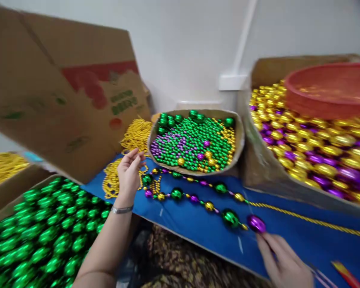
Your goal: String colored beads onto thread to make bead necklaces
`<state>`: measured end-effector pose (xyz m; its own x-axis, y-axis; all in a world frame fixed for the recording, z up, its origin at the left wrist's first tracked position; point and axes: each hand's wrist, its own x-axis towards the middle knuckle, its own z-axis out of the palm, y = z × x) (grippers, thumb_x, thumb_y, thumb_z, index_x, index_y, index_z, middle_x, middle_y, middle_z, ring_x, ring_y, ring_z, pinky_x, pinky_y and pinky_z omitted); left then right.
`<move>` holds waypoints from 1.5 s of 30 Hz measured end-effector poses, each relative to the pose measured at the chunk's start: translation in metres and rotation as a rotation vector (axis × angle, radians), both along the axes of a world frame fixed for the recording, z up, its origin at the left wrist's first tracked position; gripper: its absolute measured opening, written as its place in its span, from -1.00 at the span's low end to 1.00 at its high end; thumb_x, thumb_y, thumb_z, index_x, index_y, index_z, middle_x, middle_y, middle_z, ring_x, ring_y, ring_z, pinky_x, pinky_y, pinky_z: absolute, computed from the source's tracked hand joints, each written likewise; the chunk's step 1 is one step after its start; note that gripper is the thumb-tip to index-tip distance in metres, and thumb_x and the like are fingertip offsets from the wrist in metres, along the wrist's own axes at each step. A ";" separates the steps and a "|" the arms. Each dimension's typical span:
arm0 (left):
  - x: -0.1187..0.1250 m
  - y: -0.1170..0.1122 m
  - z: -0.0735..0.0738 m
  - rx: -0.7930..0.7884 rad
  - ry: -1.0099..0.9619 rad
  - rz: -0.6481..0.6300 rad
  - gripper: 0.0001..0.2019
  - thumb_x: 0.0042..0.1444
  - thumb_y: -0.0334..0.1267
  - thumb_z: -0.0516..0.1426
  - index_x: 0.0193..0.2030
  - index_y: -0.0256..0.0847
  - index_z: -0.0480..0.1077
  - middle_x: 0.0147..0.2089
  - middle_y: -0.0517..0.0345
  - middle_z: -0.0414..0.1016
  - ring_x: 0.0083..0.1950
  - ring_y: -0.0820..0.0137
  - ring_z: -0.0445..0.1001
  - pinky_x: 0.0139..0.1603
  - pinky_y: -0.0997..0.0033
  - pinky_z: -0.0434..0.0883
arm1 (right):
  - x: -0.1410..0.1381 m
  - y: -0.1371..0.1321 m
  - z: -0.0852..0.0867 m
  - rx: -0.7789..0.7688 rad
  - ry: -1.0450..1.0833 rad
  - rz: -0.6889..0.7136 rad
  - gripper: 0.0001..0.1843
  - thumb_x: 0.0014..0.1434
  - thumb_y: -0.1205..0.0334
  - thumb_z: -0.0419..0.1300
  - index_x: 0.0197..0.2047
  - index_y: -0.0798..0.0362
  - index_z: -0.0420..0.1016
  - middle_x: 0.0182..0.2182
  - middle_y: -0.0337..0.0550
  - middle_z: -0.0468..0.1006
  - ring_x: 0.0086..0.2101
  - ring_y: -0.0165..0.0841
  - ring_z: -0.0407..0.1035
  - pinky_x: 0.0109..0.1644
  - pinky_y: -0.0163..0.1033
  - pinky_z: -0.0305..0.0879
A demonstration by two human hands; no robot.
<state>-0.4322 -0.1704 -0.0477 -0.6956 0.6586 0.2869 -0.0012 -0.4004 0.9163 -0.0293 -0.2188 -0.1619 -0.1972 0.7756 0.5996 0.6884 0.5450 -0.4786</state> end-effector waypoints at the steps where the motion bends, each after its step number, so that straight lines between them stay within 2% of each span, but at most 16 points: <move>1: 0.018 0.005 -0.006 -0.008 -0.004 -0.056 -0.70 -0.07 -0.26 0.30 -0.14 -0.19 0.48 -0.23 0.11 0.54 -0.27 0.45 0.51 -0.28 0.52 0.45 | 0.000 -0.004 0.007 -0.001 -0.023 -0.031 -0.80 0.28 0.14 0.04 -0.25 -0.03 0.46 -0.44 -0.12 0.52 -0.49 -0.29 0.46 -0.42 -0.23 0.36; 4: 0.070 0.014 -0.021 -0.025 0.020 -0.194 -0.73 0.00 -0.25 0.28 -0.12 -0.16 0.48 -0.25 0.14 0.56 -0.27 0.45 0.52 -0.24 0.49 0.47 | 0.000 -0.011 0.022 -0.042 -0.049 -0.104 -0.79 0.33 0.19 0.00 -0.24 0.02 0.43 -0.45 -0.14 0.49 -0.46 -0.33 0.44 -0.34 -0.27 0.34; 8: 0.123 0.013 -0.032 -0.107 0.128 -0.432 -0.78 0.08 -0.23 0.24 -0.12 -0.18 0.50 -0.26 0.09 0.58 -0.26 0.41 0.54 -0.21 0.45 0.50 | 0.004 -0.020 0.022 -0.072 -0.023 -0.149 -0.81 0.34 0.22 0.01 -0.22 0.03 0.42 -0.43 -0.14 0.48 -0.43 -0.35 0.42 -0.33 -0.29 0.31; 13: 0.164 0.007 -0.046 -0.167 0.108 -0.627 -0.80 0.10 -0.22 0.23 -0.14 -0.22 0.50 -0.28 0.07 0.60 -0.28 0.41 0.56 -0.23 0.45 0.52 | 0.007 -0.026 0.015 -0.134 0.008 -0.154 -0.81 0.33 0.23 0.02 -0.22 0.04 0.45 -0.42 -0.15 0.48 -0.41 -0.36 0.41 -0.31 -0.29 0.31; 18: 0.191 0.001 -0.053 -0.215 0.091 -0.787 -0.80 0.12 -0.22 0.21 -0.13 -0.22 0.50 -0.28 0.07 0.60 -0.29 0.43 0.56 -0.23 0.49 0.51 | 0.003 -0.024 0.011 -0.197 0.031 -0.152 -0.80 0.33 0.22 0.02 -0.18 0.04 0.46 -0.40 -0.14 0.49 -0.40 -0.35 0.42 -0.26 -0.28 0.33; 22: 0.196 0.001 -0.055 -0.235 0.113 -0.834 -0.81 0.13 -0.23 0.21 -0.13 -0.22 0.50 -0.28 0.07 0.60 -0.29 0.44 0.55 -0.24 0.50 0.51 | 0.003 -0.024 0.007 -0.225 0.037 -0.168 -0.80 0.34 0.24 0.01 -0.17 0.05 0.46 -0.39 -0.13 0.49 -0.38 -0.35 0.42 -0.26 -0.29 0.32; 28: 0.190 0.005 -0.062 -0.266 0.122 -0.809 -0.80 0.12 -0.22 0.21 -0.12 -0.20 0.50 -0.26 0.08 0.59 -0.26 0.43 0.54 -0.21 0.48 0.51 | 0.008 -0.027 0.000 -0.280 0.035 -0.208 -0.77 0.35 0.21 0.00 -0.22 0.04 0.47 -0.40 -0.14 0.49 -0.37 -0.35 0.43 -0.27 -0.30 0.31; 32: 0.193 0.006 -0.068 -0.308 0.126 -0.836 -0.78 0.11 -0.19 0.22 -0.13 -0.22 0.50 -0.29 0.08 0.58 -0.29 0.44 0.53 -0.25 0.50 0.48 | 0.009 -0.029 -0.002 -0.277 0.047 -0.212 -0.77 0.35 0.21 0.00 -0.21 0.04 0.45 -0.39 -0.13 0.49 -0.37 -0.35 0.42 -0.26 -0.29 0.31; 38: 0.198 0.006 -0.070 -0.417 0.228 -1.037 -0.76 0.09 -0.15 0.21 -0.16 -0.25 0.50 -0.29 0.04 0.59 -0.28 0.38 0.54 -0.27 0.47 0.46 | 0.015 -0.028 0.000 -0.235 0.058 -0.211 -0.77 0.34 0.20 -0.01 -0.20 0.05 0.46 -0.41 -0.13 0.49 -0.40 -0.34 0.43 -0.31 -0.30 0.32; 40: 0.192 0.015 -0.063 -0.381 0.273 -1.006 -0.75 0.10 -0.15 0.21 -0.15 -0.25 0.49 -0.29 0.04 0.59 -0.26 0.37 0.54 -0.24 0.44 0.47 | 0.016 -0.028 0.002 -0.224 0.058 -0.212 -0.77 0.34 0.20 -0.01 -0.20 0.04 0.46 -0.42 -0.14 0.50 -0.41 -0.34 0.44 -0.31 -0.30 0.32; 42: 0.183 0.034 -0.052 -0.312 0.336 -0.917 -0.73 0.11 -0.14 0.19 -0.12 -0.24 0.48 -0.27 0.04 0.59 -0.25 0.37 0.54 -0.22 0.42 0.47 | 0.015 -0.028 0.002 -0.227 0.055 -0.212 -0.77 0.34 0.20 -0.01 -0.21 0.03 0.46 -0.42 -0.14 0.50 -0.42 -0.35 0.44 -0.32 -0.30 0.32; 45: 0.168 0.080 -0.036 -0.234 0.574 -0.744 -0.72 0.16 -0.14 0.13 -0.08 -0.25 0.46 -0.24 0.04 0.58 -0.27 0.36 0.52 -0.25 0.41 0.45 | 0.011 -0.028 -0.001 -0.245 0.064 -0.199 -0.77 0.34 0.20 -0.01 -0.23 0.02 0.45 -0.42 -0.14 0.50 -0.42 -0.35 0.44 -0.32 -0.31 0.33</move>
<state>-0.2643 -0.0902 -0.0835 0.1271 0.9576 0.2585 0.2919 -0.2852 0.9130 -0.0184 -0.2468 -0.1627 0.0053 0.9179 0.3967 0.7343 0.2657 -0.6247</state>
